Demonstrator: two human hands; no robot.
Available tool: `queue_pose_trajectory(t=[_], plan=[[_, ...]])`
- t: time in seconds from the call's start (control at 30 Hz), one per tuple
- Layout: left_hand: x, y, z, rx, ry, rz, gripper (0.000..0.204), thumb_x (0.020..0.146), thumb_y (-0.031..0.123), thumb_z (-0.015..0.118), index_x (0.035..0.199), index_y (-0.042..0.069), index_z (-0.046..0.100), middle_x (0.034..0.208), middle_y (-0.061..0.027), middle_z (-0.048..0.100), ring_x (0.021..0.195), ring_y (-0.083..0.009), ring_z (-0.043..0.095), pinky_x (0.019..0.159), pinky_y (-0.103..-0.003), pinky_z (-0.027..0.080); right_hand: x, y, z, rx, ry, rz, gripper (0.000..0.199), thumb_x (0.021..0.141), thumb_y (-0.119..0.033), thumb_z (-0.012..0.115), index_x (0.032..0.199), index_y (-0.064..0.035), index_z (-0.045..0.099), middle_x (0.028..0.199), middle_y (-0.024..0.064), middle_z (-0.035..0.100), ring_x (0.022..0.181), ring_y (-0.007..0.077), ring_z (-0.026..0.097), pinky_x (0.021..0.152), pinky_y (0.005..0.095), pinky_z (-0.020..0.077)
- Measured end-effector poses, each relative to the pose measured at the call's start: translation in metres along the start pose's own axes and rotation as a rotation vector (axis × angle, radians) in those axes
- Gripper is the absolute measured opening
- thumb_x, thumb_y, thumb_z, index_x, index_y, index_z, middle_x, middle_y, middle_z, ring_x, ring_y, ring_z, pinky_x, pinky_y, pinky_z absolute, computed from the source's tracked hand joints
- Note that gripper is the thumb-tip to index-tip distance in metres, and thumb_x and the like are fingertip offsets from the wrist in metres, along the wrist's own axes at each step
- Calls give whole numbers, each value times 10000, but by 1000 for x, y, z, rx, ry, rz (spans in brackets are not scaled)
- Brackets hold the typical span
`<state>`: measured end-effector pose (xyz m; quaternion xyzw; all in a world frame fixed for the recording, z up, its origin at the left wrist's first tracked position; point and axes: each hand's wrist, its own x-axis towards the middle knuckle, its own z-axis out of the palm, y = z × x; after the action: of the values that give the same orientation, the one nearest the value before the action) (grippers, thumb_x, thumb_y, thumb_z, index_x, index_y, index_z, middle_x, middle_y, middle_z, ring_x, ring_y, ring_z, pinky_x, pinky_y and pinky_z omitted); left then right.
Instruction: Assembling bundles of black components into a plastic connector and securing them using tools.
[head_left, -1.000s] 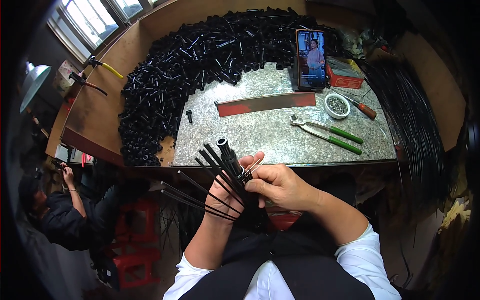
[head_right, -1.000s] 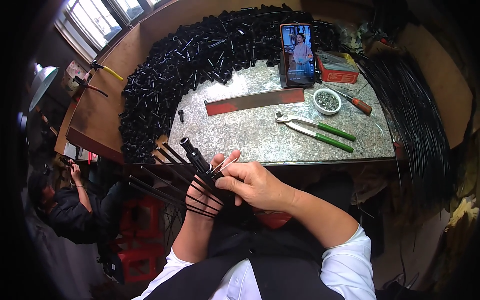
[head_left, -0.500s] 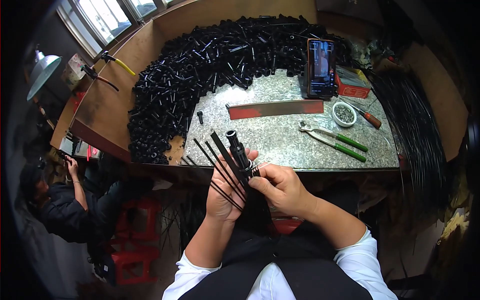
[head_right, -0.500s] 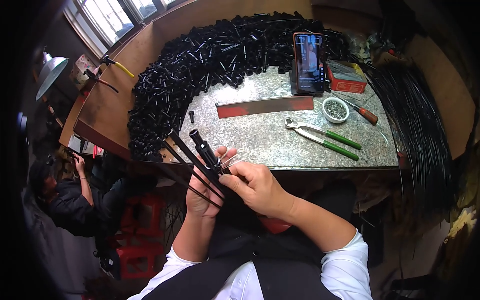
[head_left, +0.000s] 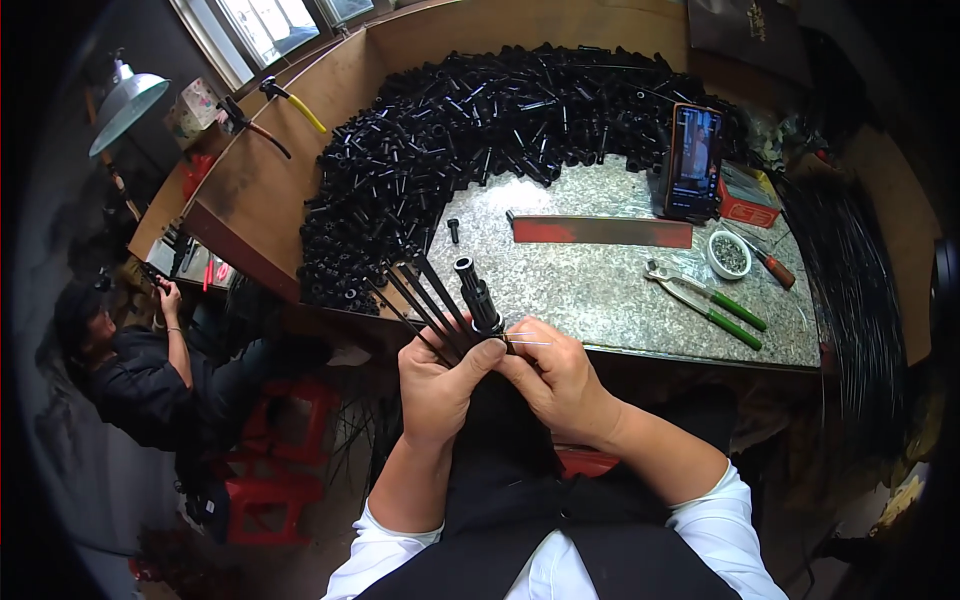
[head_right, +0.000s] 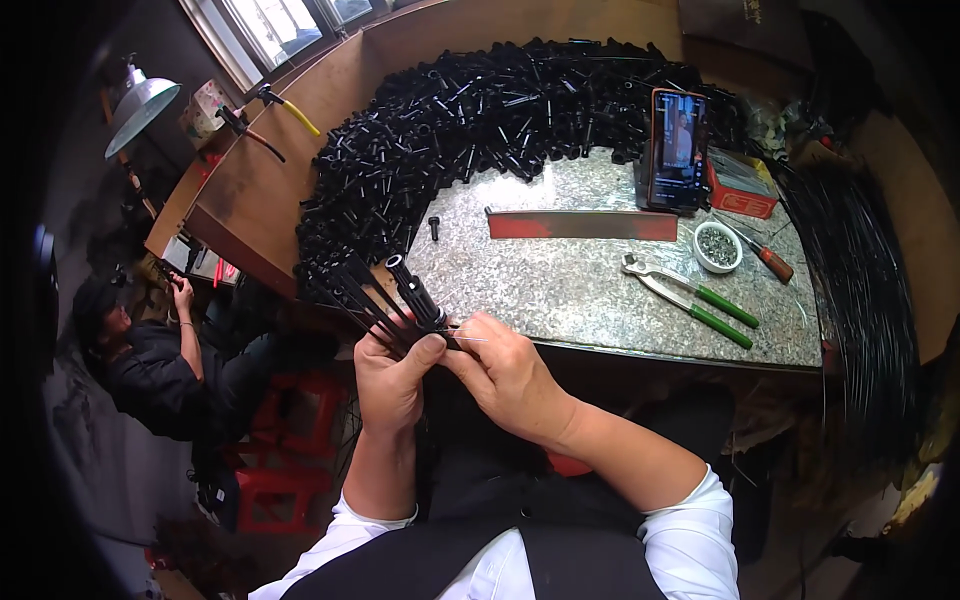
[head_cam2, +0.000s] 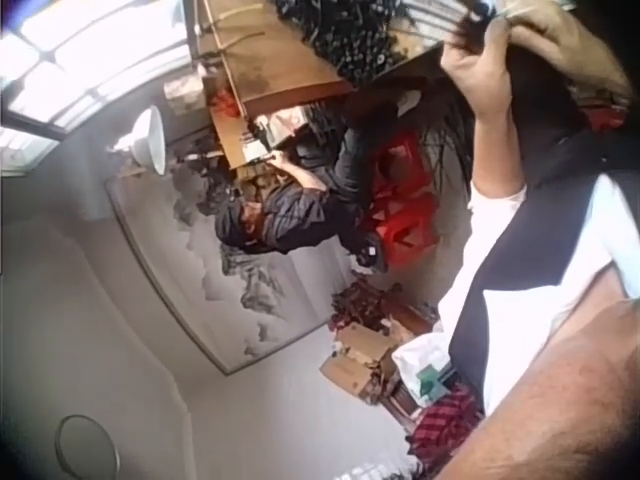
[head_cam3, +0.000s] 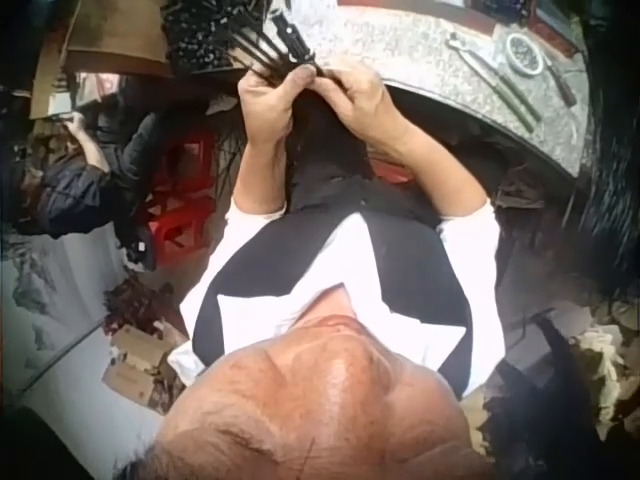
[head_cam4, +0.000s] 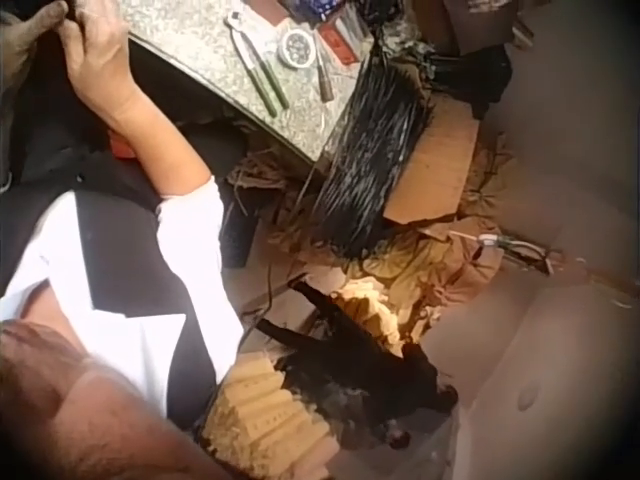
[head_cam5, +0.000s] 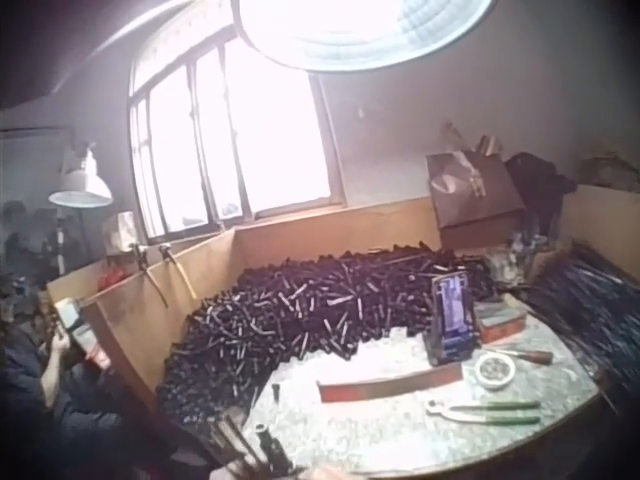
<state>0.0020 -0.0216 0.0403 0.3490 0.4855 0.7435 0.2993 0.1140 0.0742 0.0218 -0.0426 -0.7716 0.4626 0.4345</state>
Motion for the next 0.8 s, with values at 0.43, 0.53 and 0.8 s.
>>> queue_pose_trajectory(t=[0.43,0.53,0.8], plan=[[2,-7,-18,-16,-68,77,228,785,-5,719,996,-15,633,884,-31,641,781,-97,594,732,-229,480,6,-7,-15,286,-262,564,203,876,-106,635,747,-25,501,711,12,506,574,86,569,433,212,435],[6,-6,-20,0,-140,121,245,773,20,733,997,-26,642,901,-56,643,814,-121,597,766,-260,482,8,1,-18,482,-298,643,195,871,-90,638,746,-24,504,773,29,529,585,103,587,461,215,474],[28,-9,-37,-142,-577,154,278,768,76,741,1001,-48,651,964,-123,657,889,-188,624,800,-314,491,10,3,-21,695,-453,700,201,846,-35,650,725,-26,490,799,26,515,601,98,584,488,208,501]])
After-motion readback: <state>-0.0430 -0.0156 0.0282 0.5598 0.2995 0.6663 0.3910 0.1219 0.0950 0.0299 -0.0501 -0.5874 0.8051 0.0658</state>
